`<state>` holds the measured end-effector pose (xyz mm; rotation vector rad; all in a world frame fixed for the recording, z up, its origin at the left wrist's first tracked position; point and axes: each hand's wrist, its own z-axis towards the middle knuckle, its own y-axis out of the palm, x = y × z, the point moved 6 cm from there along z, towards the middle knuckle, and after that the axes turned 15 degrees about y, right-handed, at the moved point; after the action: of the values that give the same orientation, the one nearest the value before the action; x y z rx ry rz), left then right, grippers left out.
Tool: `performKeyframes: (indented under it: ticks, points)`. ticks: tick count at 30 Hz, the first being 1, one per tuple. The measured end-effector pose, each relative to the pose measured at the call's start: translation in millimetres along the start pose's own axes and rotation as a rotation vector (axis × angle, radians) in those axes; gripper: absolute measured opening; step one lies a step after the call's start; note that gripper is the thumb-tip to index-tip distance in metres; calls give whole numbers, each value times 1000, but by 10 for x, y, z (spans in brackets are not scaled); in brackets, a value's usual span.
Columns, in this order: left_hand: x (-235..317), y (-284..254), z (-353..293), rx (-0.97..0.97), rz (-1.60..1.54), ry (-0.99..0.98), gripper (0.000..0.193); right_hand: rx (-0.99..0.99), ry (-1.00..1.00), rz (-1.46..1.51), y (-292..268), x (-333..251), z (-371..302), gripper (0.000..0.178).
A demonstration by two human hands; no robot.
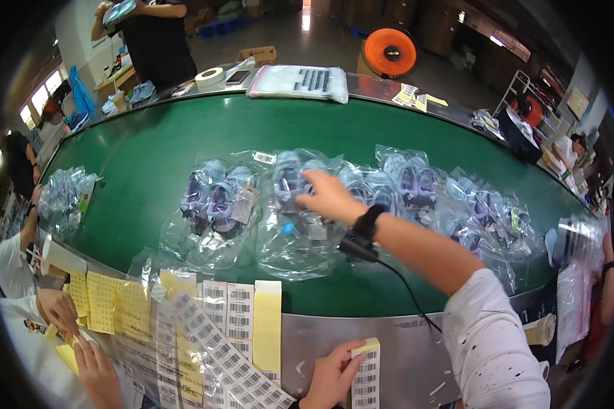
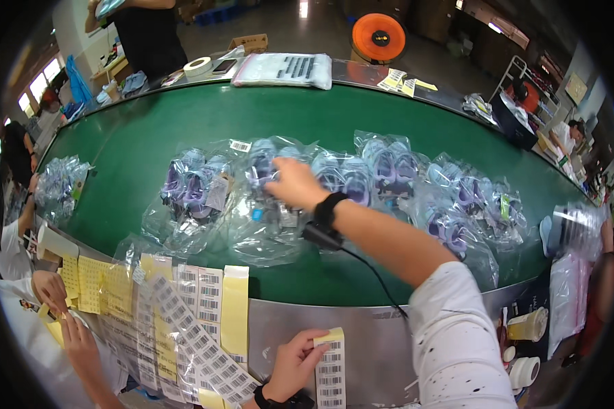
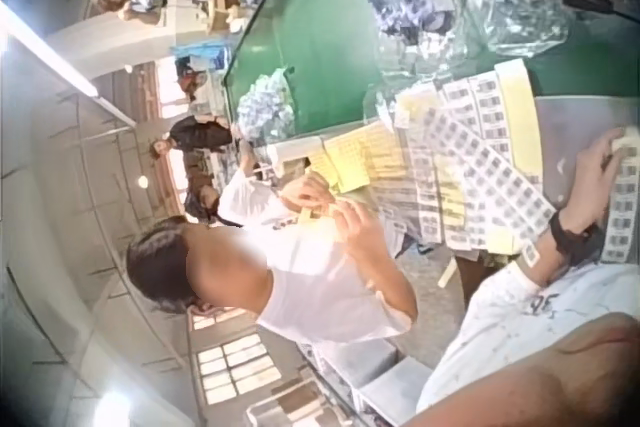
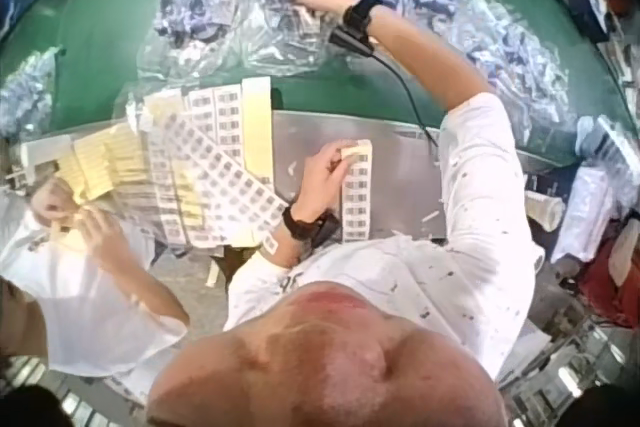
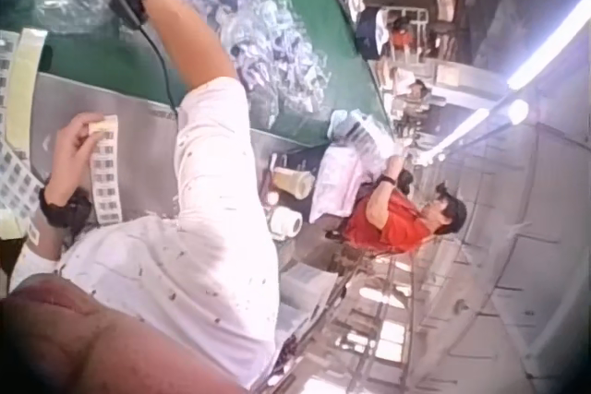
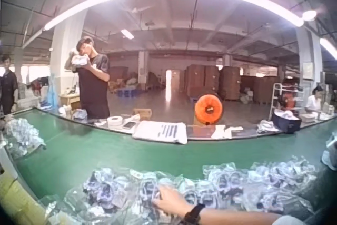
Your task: The person applies barcode stickers to plastic bags containing pairs of slippers on a green conveyor belt. They peel individual labels from a sheet and press them onto the packaging, then move the labeled bags down the line. The person also handles a large plastic sheet with printed text, smoothing it out on the table.
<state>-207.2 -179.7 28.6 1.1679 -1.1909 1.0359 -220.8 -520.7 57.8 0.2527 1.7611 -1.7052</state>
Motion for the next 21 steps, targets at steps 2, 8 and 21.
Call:
performKeyframes:
  ticks: [2,8,21]
  points:
    - [-84,-59,-29,68,-43,-13,26,-8,-53,20,264,-369,-88,67]
    - [-118,-107,-19,171,-117,43,25,-226,174,-5,192,-186,-63,65]
    - [-17,-318,5,355,-67,98,21,-406,-141,226,-585,-359,-2558,16]
